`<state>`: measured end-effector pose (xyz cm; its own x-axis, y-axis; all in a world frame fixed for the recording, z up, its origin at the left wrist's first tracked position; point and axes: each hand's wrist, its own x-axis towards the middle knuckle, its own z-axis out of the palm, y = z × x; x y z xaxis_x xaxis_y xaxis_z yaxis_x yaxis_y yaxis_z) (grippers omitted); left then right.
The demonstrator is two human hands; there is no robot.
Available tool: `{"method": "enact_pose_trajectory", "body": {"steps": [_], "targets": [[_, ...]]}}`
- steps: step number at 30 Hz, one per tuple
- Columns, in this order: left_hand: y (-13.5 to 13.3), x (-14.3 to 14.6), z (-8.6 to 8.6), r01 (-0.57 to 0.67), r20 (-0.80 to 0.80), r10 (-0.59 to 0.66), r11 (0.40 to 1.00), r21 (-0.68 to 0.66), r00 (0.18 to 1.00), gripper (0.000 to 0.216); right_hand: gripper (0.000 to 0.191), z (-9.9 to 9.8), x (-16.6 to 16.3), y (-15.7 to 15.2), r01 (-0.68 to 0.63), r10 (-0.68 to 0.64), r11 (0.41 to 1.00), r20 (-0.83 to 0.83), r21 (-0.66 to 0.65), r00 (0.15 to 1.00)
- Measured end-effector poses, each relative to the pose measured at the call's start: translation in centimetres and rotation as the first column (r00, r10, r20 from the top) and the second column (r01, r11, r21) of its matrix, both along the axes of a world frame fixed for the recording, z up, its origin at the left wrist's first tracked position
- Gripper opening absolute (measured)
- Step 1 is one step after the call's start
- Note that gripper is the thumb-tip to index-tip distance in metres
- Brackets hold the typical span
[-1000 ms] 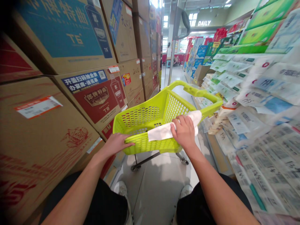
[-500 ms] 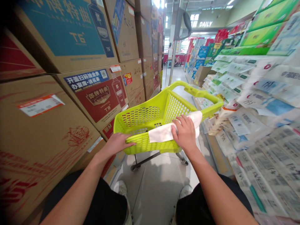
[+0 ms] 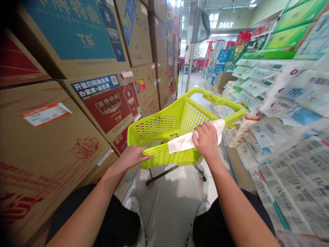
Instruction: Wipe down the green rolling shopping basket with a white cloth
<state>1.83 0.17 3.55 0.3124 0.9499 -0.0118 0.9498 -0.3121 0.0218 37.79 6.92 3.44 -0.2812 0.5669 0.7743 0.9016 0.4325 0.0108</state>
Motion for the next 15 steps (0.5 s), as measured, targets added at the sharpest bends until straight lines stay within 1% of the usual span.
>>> {"method": "enact_pose_trajectory", "body": {"steps": [2, 4, 5, 7, 9, 10, 12, 13, 14, 15], "targets": [[0.0, 0.2, -0.1, -0.008, 0.012, 0.008, 1.0, 0.004, 1.0, 0.048, 0.022, -0.1, 0.1, 0.0, 0.039, -0.037, 0.999, -0.054, 0.035, 0.998], [-0.1, 0.4, -0.2, -0.02, 0.03, 0.02, 1.0, 0.016, 0.999, 0.049, 0.021, -0.9, -1.7, -1.1, 0.019, -0.017, 0.999, -0.079, 0.033, 0.997], [-0.1, 0.5, -0.3, -0.026, 0.038, 0.026, 0.999, 0.022, 0.999, 0.048, 0.022, -1.4, -3.1, -1.8, -0.015, 0.016, 1.0, -0.074, 0.016, 0.997], [-0.2, 0.5, -0.3, -0.038, 0.043, 0.037, 0.999, 0.033, 0.998, 0.041, 0.034, -2.3, -5.6, -3.3, -0.125, 0.123, 0.991, -0.025, -0.051, 0.992], [-0.4, 0.4, -0.2, -0.042, 0.038, 0.041, 0.999, 0.033, 0.998, 0.033, 0.043, -2.6, -6.9, -3.9, -0.23, 0.236, 0.967, 0.049, -0.11, 0.97], [-0.4, 0.4, -0.1, -0.04, 0.034, 0.04, 0.999, 0.026, 0.999, 0.031, 0.041, -2.4, -6.7, -3.7, -0.26, 0.271, 0.958, 0.082, -0.121, 0.959], [-0.5, 0.4, 0.1, -0.035, 0.029, 0.035, 0.999, 0.006, 0.999, 0.037, 0.029, -1.6, -4.9, -2.5, -0.245, 0.256, 0.965, 0.12, -0.095, 0.959], [-0.5, 0.4, 0.1, -0.032, 0.027, 0.032, 0.999, 0.001, 0.999, 0.042, 0.024, -1.1, -3.7, -1.7, -0.187, 0.193, 0.98, 0.113, -0.065, 0.975], [-0.5, 0.5, 0.1, -0.031, 0.026, 0.031, 1.0, 0.0, 0.999, 0.047, 0.023, -0.7, -2.4, -0.9, -0.108, 0.11, 0.994, 0.093, -0.035, 0.99], [-0.5, 0.7, 0.1, -0.033, 0.027, 0.033, 0.999, 0.006, 0.999, 0.051, 0.024, -0.3, -1.4, -0.2, -0.059, 0.06, 0.998, 0.071, -0.011, 0.996]]}}
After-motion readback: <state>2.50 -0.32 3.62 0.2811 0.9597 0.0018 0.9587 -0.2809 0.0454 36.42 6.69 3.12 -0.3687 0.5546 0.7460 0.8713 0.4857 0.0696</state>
